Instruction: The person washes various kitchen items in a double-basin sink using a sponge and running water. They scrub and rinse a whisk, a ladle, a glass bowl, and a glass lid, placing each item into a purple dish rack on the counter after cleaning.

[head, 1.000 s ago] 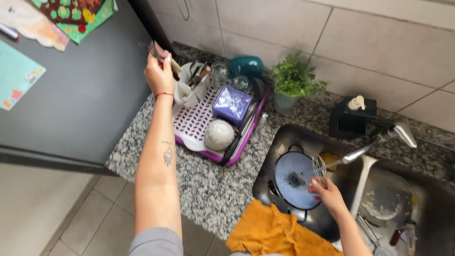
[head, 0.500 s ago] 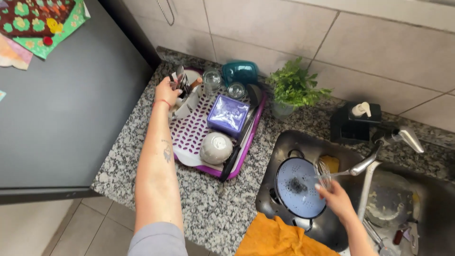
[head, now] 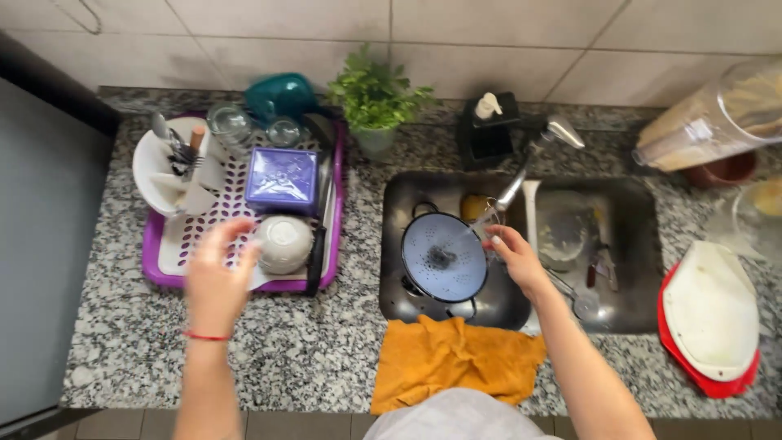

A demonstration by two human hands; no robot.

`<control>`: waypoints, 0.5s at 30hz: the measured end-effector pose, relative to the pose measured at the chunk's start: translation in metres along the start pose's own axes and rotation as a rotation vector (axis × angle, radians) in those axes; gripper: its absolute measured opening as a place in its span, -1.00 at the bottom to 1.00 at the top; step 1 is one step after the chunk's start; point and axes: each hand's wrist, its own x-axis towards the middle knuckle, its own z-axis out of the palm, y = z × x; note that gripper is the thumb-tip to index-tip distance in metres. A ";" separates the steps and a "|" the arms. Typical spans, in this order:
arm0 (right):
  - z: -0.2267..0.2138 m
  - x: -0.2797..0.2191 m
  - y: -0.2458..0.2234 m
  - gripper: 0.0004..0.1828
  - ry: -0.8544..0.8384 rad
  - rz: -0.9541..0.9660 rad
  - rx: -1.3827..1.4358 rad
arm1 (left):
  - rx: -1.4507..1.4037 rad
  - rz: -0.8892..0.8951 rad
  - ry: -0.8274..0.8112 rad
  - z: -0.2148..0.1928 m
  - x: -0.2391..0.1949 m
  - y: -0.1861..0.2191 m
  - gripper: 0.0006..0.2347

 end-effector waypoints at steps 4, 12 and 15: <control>0.023 -0.014 -0.002 -0.68 -0.123 -0.033 0.049 | -0.192 -0.122 -0.243 0.082 -0.031 0.054 -0.79; 0.109 -0.032 -0.076 -0.54 -0.329 -0.491 0.013 | -0.389 0.047 0.016 0.130 -0.029 0.084 -0.82; 0.100 -0.042 -0.091 -0.51 -0.283 -0.418 -0.083 | -0.320 0.136 0.376 0.067 -0.004 0.071 -0.86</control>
